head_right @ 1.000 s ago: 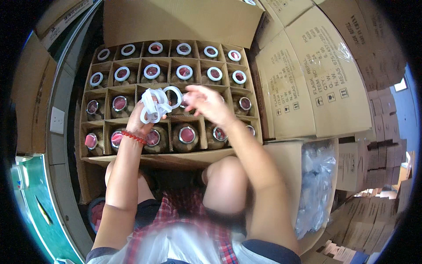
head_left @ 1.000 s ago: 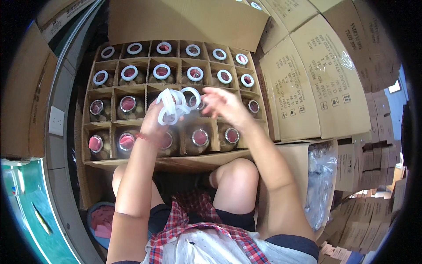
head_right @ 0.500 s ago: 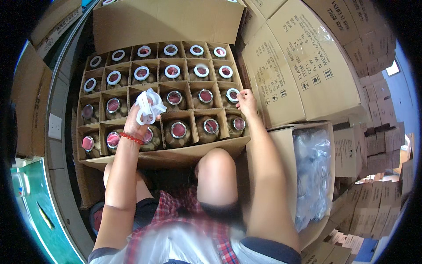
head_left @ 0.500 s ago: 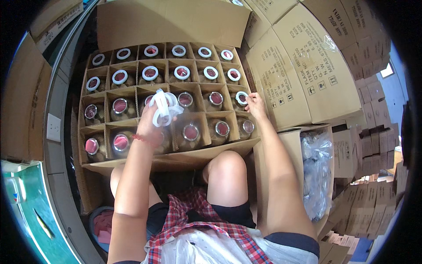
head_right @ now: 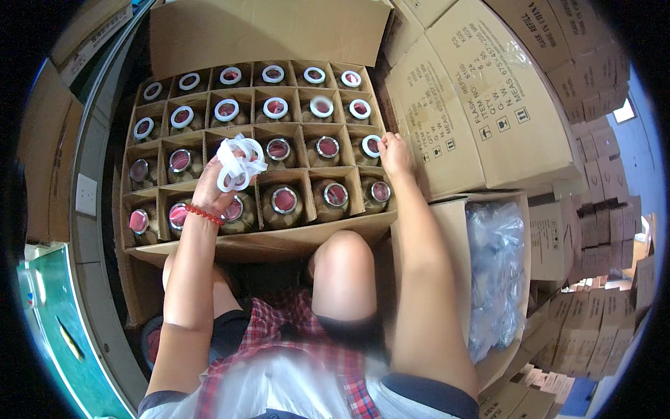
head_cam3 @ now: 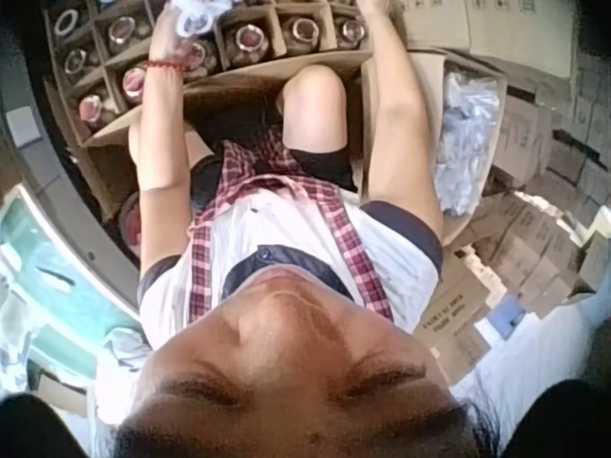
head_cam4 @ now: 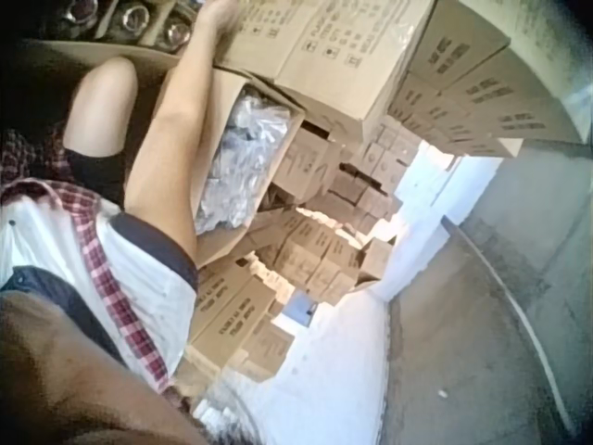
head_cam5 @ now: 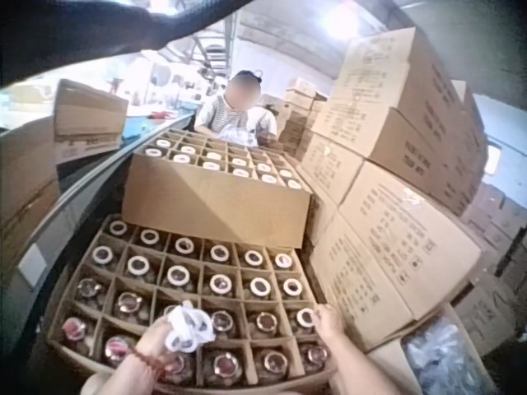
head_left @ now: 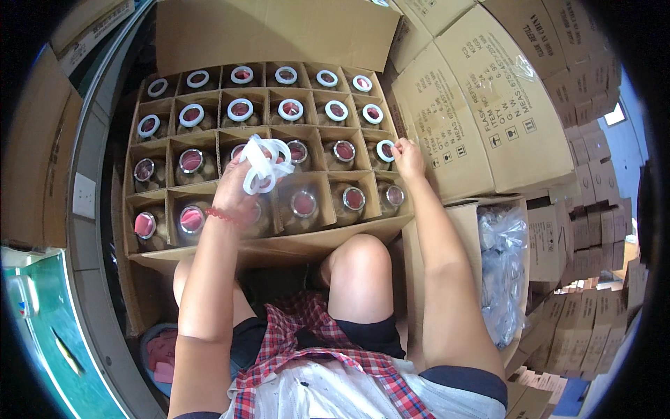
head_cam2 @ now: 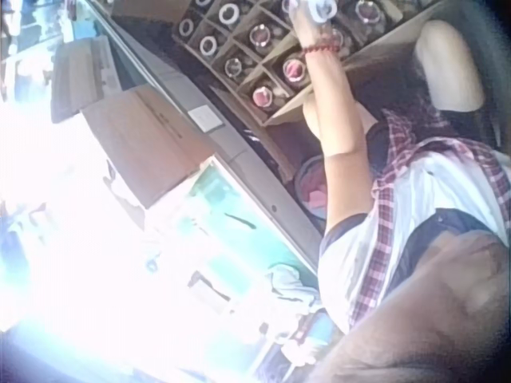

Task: The person places white plastic rings onto the tops of small jars arranged in a cardboard box. Then, the person assembles a larger container by attaching a lid and handle, and finally places the assembled unit into a plastic bag.

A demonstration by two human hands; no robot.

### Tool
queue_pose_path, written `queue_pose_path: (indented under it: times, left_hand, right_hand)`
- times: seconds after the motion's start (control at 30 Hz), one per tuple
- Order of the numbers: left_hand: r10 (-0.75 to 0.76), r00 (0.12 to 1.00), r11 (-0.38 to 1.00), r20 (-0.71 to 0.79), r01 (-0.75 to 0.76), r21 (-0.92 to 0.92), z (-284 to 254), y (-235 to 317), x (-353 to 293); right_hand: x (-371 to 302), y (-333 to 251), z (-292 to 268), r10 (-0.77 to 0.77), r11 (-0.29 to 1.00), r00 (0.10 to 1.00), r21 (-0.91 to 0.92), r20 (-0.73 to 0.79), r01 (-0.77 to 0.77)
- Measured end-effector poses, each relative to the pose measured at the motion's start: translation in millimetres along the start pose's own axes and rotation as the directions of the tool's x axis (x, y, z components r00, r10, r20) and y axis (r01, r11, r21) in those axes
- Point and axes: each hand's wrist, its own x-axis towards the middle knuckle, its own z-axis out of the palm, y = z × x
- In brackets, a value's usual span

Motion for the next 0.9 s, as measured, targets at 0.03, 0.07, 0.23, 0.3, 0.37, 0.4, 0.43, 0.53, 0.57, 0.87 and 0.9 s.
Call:
queue_pose_path:
  times: [0.03, 0.07, 0.23, 0.3, 0.37, 0.4, 0.43, 0.53, 0.57, 0.87, 0.9]
  left_hand:
    - [0.001, 1.000, 1.000, 0.006, -0.001, 0.019, -3, -2, 2]
    - [0.001, 1.000, 0.999, 0.012, -0.002, 0.038, -6, -3, 4]
    - [-0.018, 0.999, 1.000, -0.032, 0.019, 0.014, 2, 3, -3]
    - [-0.010, 1.000, 0.999, -0.011, 0.011, 0.033, 0, 2, -2]
    - [-0.004, 1.000, 0.999, 0.000, 0.004, 0.050, 0, 0, -3]
    - [-0.004, 1.000, 0.998, 0.008, 0.003, 0.062, 1, -1, -3]
    - [-0.012, 1.000, 0.999, -0.006, 0.012, 0.039, -1, -3, -2]
    - [-0.025, 0.999, 1.000, -0.021, 0.025, -0.019, -12, -12, 0]
    - [-0.028, 1.000, 0.999, -0.004, 0.028, -0.033, -14, -16, -5]
    - [-0.091, 0.996, 0.990, 0.004, 0.091, -0.107, 6, -44, -52]
    - [-0.088, 0.993, 0.988, 0.078, 0.097, -0.121, 6, -46, -57]
  right_hand:
    - [2, 1, 3, 0.012, 1.000, 1.000, 0.018, -0.004, -0.012]
    - [3, 3, 6, -0.015, 1.000, 1.000, -0.013, -0.022, 0.014]
    - [-14, -1, 3, -0.083, 0.995, 0.993, -0.053, -0.079, 0.079]
    - [-21, 2, 5, -0.061, 0.998, 0.992, -0.021, -0.108, 0.059]
    - [-22, 5, 4, 0.027, 1.000, 0.997, 0.002, -0.067, -0.027]
    - [-18, 4, 2, 0.028, 0.999, 0.999, -0.034, -0.045, -0.030]
    - [-14, 3, 0, 0.030, 0.997, 0.999, -0.071, -0.023, -0.031]
    - [-13, -8, -6, 0.021, 0.991, 1.000, -0.132, 0.001, -0.021]
    - [-14, -5, -2, 0.010, 0.992, 1.000, -0.126, 0.016, -0.008]
    - [-10, -5, 3, 0.020, 0.999, 1.000, 0.042, 0.024, -0.021]
    - [-11, -6, 2, 0.017, 0.999, 1.000, 0.029, 0.025, -0.018]
